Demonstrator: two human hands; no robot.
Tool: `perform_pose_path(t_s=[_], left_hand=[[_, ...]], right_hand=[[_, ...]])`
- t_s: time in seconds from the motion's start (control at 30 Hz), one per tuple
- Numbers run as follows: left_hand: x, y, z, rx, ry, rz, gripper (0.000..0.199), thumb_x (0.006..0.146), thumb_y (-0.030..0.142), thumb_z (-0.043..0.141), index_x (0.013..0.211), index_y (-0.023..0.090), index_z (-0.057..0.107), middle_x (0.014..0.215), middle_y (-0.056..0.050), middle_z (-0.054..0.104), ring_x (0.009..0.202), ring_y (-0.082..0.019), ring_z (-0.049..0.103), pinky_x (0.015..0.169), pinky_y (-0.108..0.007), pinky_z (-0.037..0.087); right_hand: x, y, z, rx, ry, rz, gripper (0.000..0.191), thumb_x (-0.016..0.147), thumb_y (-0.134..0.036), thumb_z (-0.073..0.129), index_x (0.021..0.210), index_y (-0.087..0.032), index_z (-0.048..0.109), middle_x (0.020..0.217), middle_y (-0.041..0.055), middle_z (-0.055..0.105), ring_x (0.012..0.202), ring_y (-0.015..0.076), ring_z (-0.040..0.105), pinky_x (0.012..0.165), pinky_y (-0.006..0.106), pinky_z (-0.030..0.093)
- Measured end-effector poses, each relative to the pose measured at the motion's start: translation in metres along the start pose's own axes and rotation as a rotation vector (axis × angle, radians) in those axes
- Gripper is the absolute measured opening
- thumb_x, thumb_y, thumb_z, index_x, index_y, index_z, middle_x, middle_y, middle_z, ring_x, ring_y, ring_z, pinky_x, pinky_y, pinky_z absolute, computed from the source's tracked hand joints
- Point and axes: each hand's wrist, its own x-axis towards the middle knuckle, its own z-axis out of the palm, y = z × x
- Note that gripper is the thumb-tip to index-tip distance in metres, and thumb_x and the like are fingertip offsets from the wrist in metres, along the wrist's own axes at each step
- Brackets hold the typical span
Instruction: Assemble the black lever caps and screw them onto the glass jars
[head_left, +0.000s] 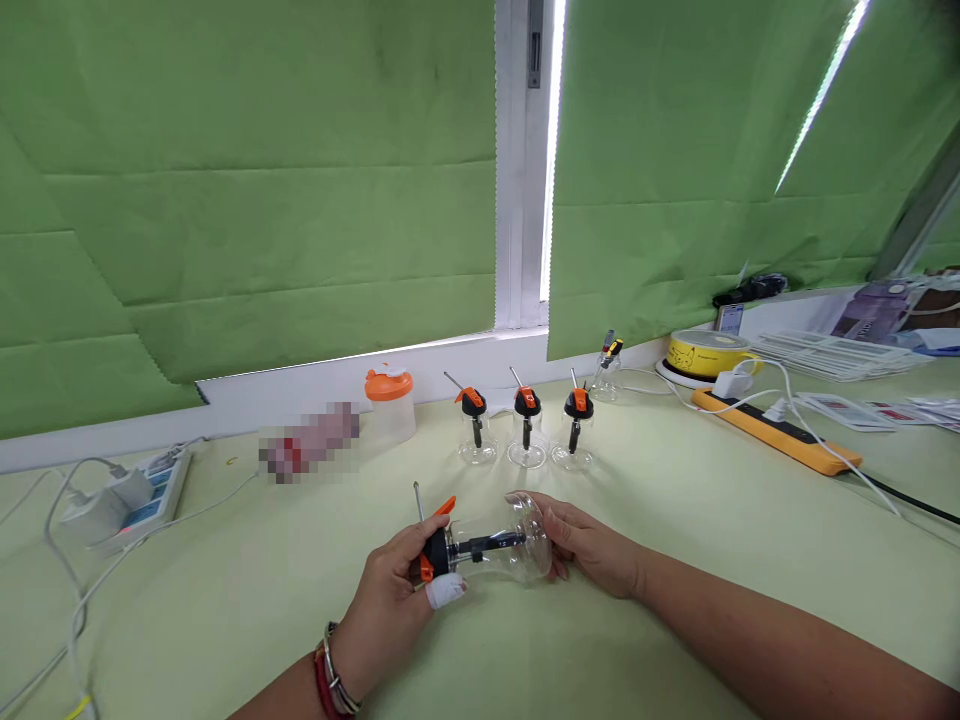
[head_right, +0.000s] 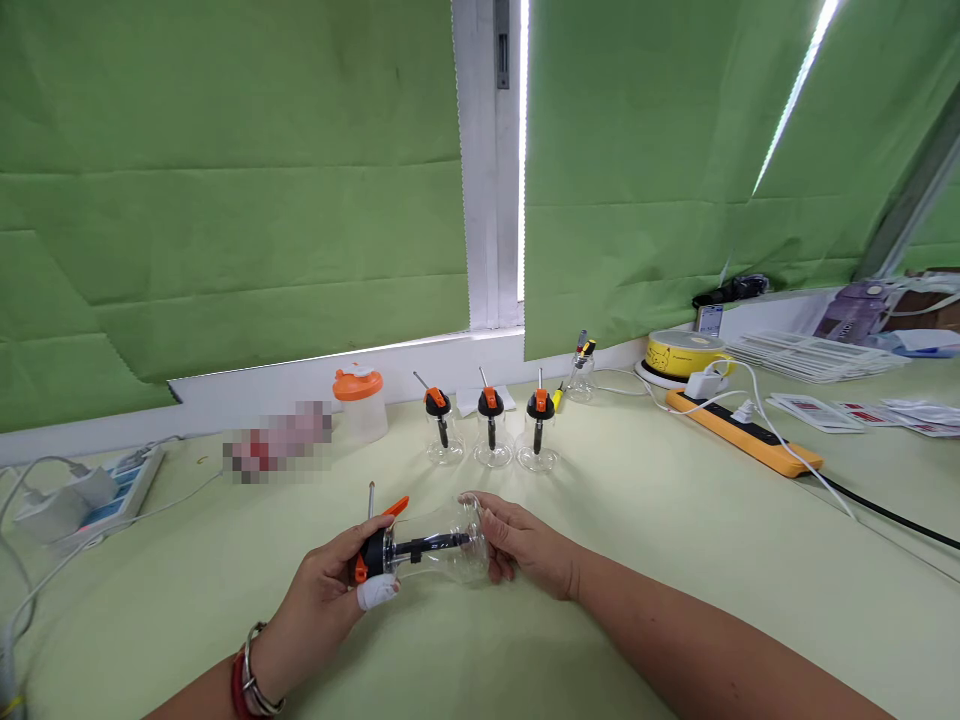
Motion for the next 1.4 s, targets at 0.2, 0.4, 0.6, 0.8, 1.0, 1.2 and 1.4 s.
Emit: perform_pose_path(t_s=[0.2,0.4,0.6,0.8,1.0,1.2,1.4], left_hand=[[0.001,-0.002,-0.001,0.006,0.006,0.025,0.051,0.070,0.030,0.072,0.119,0.020,0.060,0.104,-0.007,0.067,0.089,-0.020,0.062,0.078,-0.029,0.051],[0.000,0.000,0.000,0.021,0.002,0.025,0.051,0.071,0.030,0.071,0.119,0.018,0.060,0.101,-0.007,0.067,0.087,-0.019,0.062,0.076,-0.028,0.051],[0.000,0.001,0.000,0.044,0.008,0.024,0.050,0.070,0.029,0.072,0.118,0.018,0.061,0.102,-0.007,0.067,0.086,-0.019,0.062,0.075,-0.027,0.051],[-0.001,0.000,-0.001,0.025,0.004,0.024,0.051,0.071,0.028,0.072,0.120,0.021,0.060,0.108,-0.006,0.067,0.091,-0.019,0.063,0.079,-0.027,0.052],[0.000,-0.001,-0.002,0.057,0.004,0.036,0.050,0.071,0.029,0.072,0.119,0.021,0.060,0.107,-0.006,0.067,0.092,-0.020,0.063,0.080,-0.028,0.052],[-0.001,0.000,-0.001,0.091,-0.007,0.055,0.051,0.072,0.031,0.071,0.120,0.020,0.059,0.102,-0.007,0.068,0.088,-0.019,0.063,0.078,-0.029,0.052],[0.000,0.000,-0.002,0.112,0.010,0.075,0.051,0.071,0.033,0.071,0.119,0.020,0.060,0.103,-0.008,0.067,0.088,-0.020,0.063,0.078,-0.030,0.052]], right_hand=[[0.000,-0.004,0.002,0.007,0.001,0.006,0.068,0.087,-0.063,0.041,0.136,-0.016,0.038,0.069,0.0005,0.056,0.055,0.0107,0.054,0.049,0.021,0.036],[0.000,-0.005,0.003,0.023,-0.011,-0.001,0.067,0.086,-0.064,0.041,0.133,-0.016,0.040,0.080,0.0041,0.060,0.054,0.0093,0.053,0.047,0.021,0.035],[0.000,-0.003,0.002,0.034,-0.027,-0.012,0.063,0.087,-0.063,0.040,0.131,-0.017,0.043,0.087,0.0064,0.063,0.053,0.0081,0.053,0.045,0.020,0.034],[0.001,-0.005,0.003,0.014,-0.015,0.006,0.065,0.087,-0.065,0.038,0.130,-0.017,0.044,0.086,0.0070,0.064,0.052,0.0082,0.053,0.045,0.020,0.034],[-0.002,-0.009,0.005,0.023,-0.002,0.034,0.067,0.085,-0.067,0.039,0.130,-0.017,0.044,0.090,0.0085,0.065,0.052,0.0080,0.053,0.046,0.020,0.033],[-0.002,-0.011,0.005,0.016,-0.005,0.042,0.070,0.083,-0.069,0.039,0.130,-0.017,0.043,0.091,0.0088,0.065,0.051,0.0085,0.053,0.045,0.021,0.032],[-0.002,-0.011,0.006,0.024,-0.006,0.053,0.071,0.082,-0.070,0.040,0.130,-0.017,0.044,0.091,0.0089,0.066,0.050,0.0083,0.052,0.045,0.021,0.031]])
